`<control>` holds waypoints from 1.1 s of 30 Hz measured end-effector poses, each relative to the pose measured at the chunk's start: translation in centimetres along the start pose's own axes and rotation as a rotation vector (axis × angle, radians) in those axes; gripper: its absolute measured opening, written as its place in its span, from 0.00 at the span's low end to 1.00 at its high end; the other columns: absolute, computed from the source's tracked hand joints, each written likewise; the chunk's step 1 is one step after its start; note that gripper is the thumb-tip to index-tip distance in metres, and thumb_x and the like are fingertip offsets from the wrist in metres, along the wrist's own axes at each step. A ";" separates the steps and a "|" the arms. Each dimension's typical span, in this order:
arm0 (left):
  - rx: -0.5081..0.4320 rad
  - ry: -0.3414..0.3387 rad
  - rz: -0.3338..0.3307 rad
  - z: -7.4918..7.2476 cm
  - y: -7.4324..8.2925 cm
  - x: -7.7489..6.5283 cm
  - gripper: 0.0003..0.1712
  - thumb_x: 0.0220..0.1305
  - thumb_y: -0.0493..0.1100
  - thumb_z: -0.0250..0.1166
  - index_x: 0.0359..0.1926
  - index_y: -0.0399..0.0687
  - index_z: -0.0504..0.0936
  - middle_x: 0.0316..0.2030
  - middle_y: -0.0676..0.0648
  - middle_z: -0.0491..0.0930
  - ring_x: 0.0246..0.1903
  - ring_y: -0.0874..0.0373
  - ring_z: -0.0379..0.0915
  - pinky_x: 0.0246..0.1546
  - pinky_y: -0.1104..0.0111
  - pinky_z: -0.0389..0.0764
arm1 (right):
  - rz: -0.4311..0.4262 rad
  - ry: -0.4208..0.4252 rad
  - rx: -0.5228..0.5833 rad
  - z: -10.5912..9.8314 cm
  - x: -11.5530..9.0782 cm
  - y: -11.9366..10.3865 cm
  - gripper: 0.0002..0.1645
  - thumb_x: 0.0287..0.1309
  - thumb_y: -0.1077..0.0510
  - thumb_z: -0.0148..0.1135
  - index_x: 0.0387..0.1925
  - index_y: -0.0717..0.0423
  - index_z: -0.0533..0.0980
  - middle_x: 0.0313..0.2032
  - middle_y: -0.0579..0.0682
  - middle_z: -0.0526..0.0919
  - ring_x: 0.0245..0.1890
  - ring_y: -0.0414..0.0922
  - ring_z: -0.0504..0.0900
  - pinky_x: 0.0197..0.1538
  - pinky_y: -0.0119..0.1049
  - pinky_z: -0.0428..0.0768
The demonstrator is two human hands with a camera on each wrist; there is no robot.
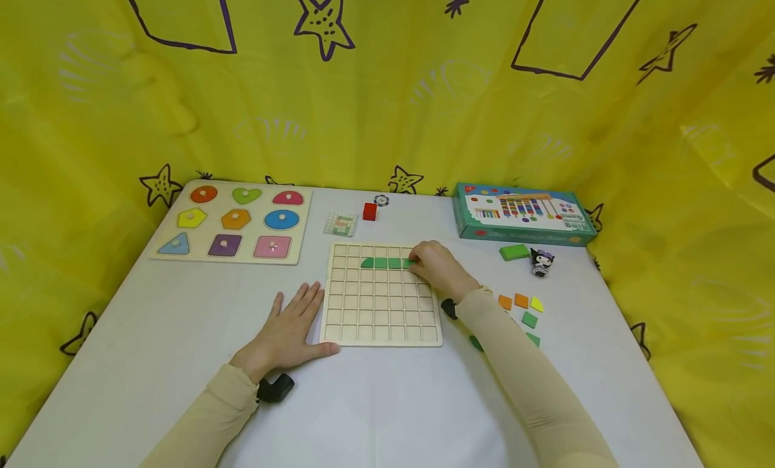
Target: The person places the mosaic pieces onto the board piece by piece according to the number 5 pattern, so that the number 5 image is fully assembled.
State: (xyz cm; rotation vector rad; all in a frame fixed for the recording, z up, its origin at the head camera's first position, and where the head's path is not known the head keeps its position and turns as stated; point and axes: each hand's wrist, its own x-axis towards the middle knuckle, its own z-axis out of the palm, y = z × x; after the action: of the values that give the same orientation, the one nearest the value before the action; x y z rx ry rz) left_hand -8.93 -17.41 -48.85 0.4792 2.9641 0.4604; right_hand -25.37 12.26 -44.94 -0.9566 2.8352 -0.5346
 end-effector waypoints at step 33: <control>-0.010 0.002 -0.006 0.0 0.1 -0.1 0.65 0.53 0.80 0.55 0.75 0.36 0.50 0.75 0.40 0.45 0.74 0.44 0.35 0.66 0.39 0.32 | 0.170 0.045 0.095 -3.2 -9.2 6.6 0.16 0.60 0.62 0.67 0.48 0.68 0.81 0.38 0.55 0.83 0.40 0.53 0.77 0.47 0.51 0.76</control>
State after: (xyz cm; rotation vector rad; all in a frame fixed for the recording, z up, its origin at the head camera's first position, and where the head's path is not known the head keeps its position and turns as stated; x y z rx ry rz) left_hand -8.77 -17.32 -48.85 0.4692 2.9630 0.4754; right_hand -22.49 23.68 -44.43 -0.6882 2.8655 -0.6714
